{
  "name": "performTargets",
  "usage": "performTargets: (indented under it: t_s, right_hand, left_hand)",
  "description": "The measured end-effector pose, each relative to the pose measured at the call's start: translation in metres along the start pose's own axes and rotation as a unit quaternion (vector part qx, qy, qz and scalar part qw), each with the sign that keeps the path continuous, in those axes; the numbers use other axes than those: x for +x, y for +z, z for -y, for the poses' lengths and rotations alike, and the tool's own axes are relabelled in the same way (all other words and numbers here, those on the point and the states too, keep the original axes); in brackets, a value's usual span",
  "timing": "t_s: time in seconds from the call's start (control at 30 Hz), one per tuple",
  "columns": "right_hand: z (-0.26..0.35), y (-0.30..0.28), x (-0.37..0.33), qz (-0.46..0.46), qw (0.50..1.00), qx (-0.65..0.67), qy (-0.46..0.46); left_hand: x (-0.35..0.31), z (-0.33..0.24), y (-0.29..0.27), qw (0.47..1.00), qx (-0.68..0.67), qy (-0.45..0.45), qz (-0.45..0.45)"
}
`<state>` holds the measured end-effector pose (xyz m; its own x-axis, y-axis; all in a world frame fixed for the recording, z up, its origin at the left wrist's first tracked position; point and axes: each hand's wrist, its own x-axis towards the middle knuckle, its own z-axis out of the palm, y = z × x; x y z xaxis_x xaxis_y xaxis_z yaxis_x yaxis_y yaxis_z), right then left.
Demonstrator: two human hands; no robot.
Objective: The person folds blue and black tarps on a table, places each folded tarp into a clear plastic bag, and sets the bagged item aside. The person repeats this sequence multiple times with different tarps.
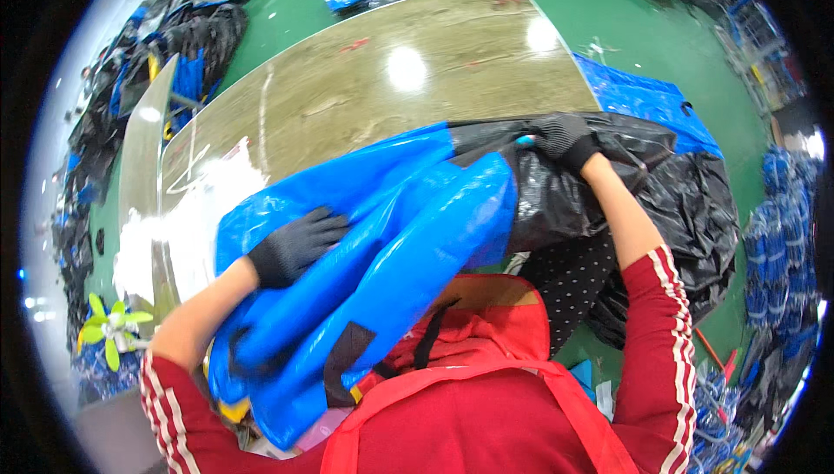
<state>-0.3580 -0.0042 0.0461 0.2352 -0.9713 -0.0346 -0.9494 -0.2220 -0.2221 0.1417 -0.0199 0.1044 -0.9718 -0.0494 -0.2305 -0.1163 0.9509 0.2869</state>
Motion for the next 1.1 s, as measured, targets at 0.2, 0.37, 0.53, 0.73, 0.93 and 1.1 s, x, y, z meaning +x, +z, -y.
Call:
performTargets:
  t_s: [0.2,0.37,0.53,0.73,0.93,1.1]
  right_hand:
    - [-0.01,0.015,0.002,0.003,0.998,0.047,0.034]
    - [-0.013,0.014,0.002,-0.009,0.998,0.026,0.056]
    - [-0.002,0.004,-0.002,-0.032,0.995,0.035,0.091]
    - [0.0,0.005,-0.008,0.03,0.99,-0.003,0.135]
    - [0.02,0.003,-0.002,0.035,0.987,-0.101,0.122]
    - [0.028,-0.005,-0.005,0.035,0.987,-0.103,0.122]
  left_hand:
    - [-0.211,-0.057,0.088,0.923,0.047,-0.36,-0.127]
    - [-0.172,-0.121,0.135,0.537,-0.046,-0.67,-0.51]
    - [-0.199,-0.073,0.121,0.491,-0.193,-0.616,-0.584]
    - [-0.19,-0.007,0.127,0.663,-0.154,-0.654,-0.329]
    - [-0.097,-0.037,0.048,0.636,0.229,-0.522,-0.52]
    - [-0.023,0.028,0.059,0.839,0.14,-0.479,-0.216]
